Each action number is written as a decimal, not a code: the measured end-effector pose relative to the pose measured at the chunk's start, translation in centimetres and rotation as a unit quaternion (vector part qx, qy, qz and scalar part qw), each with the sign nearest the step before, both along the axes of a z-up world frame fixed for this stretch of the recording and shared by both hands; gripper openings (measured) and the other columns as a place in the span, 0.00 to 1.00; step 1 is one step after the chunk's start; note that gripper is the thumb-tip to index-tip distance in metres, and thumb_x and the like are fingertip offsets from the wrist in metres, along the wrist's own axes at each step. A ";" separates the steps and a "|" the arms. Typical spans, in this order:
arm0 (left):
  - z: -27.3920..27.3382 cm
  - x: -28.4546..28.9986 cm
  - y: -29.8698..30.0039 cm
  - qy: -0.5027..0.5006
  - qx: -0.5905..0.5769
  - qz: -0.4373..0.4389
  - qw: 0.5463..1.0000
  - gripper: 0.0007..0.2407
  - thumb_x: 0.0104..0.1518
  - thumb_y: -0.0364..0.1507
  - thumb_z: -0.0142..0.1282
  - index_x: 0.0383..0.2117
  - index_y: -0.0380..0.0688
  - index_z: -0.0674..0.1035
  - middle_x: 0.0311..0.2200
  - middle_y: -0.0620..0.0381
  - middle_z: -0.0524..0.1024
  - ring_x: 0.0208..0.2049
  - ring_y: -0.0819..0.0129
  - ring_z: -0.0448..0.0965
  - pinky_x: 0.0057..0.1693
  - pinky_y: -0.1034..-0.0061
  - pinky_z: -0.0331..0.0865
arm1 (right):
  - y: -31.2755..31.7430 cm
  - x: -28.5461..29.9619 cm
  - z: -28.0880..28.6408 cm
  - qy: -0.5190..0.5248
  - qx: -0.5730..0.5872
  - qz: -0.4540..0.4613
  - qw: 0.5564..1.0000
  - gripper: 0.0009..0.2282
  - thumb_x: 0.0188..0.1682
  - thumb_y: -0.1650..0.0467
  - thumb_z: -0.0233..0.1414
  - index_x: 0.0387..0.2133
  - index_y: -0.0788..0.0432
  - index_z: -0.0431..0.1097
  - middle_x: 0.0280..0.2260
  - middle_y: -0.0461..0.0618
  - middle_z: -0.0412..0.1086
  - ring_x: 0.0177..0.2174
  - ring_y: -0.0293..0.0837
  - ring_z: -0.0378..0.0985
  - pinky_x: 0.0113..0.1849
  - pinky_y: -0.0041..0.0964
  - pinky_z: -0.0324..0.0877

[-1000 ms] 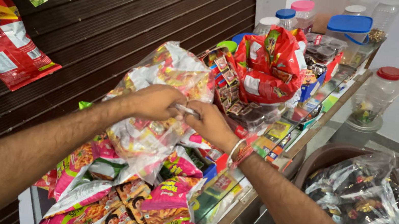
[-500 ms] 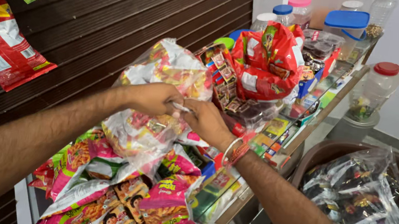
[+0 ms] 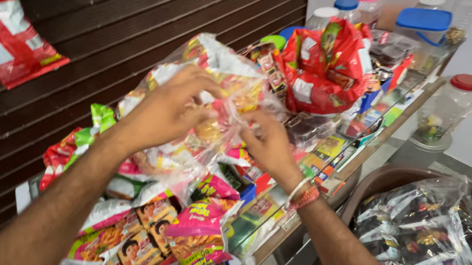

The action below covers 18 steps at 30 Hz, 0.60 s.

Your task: The person opens a large transparent bag containing smaller snack packets and places them into a brown plastic tub. They also handle a small white jar with a red lid, placing it on a counter before returning to pack more snacks.

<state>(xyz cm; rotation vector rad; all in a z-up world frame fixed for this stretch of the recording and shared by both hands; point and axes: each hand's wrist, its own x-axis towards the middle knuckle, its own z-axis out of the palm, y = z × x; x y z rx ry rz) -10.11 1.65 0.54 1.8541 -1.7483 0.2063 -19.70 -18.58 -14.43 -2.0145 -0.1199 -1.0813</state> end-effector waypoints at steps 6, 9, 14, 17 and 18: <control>-2.3 -1.0 5.1 -0.018 -0.039 0.078 0.996 0.09 0.55 0.27 0.62 0.41 0.42 0.80 0.46 0.50 0.77 0.51 0.53 0.78 0.57 0.64 0.71 | 3.7 -2.9 1.6 -0.062 0.000 -0.099 0.993 0.20 0.49 0.74 0.59 0.55 0.62 0.66 0.50 0.57 0.68 0.39 0.47 0.77 0.38 0.37 0.74; -4.6 -2.1 6.4 0.026 -0.026 0.166 0.985 0.10 0.54 0.30 0.65 0.39 0.43 0.80 0.43 0.50 0.77 0.48 0.55 0.79 0.53 0.64 0.71 | 5.9 -3.5 1.2 -0.048 0.089 -0.095 0.990 0.20 0.49 0.76 0.58 0.56 0.62 0.64 0.52 0.56 0.67 0.30 0.38 0.76 0.31 0.30 0.72; -8.2 -4.8 7.3 -0.036 -0.025 0.261 0.964 0.15 0.46 0.30 0.67 0.40 0.43 0.79 0.38 0.48 0.76 0.43 0.49 0.76 0.50 0.56 0.68 | 8.7 -2.8 -2.8 -0.083 0.183 -0.096 0.975 0.09 0.54 0.77 0.57 0.46 0.62 0.68 0.37 0.49 0.69 0.31 0.32 0.72 0.31 0.26 0.69; -9.9 -5.2 7.4 -0.084 -0.020 0.306 0.948 0.17 0.42 0.30 0.68 0.39 0.43 0.78 0.35 0.46 0.75 0.41 0.46 0.76 0.49 0.53 0.66 | 9.0 -1.0 -5.7 -0.032 0.389 0.046 0.919 0.07 0.54 0.75 0.56 0.42 0.64 0.68 0.32 0.48 0.71 0.27 0.32 0.70 0.29 0.26 0.67; -10.3 -5.2 7.5 -0.073 -0.032 0.311 0.947 0.15 0.44 0.28 0.66 0.39 0.43 0.78 0.35 0.48 0.76 0.41 0.47 0.77 0.49 0.54 0.67 | 9.2 -0.6 -6.5 -0.003 0.401 0.051 0.915 0.08 0.53 0.74 0.57 0.42 0.64 0.69 0.31 0.48 0.71 0.27 0.32 0.71 0.29 0.27 0.68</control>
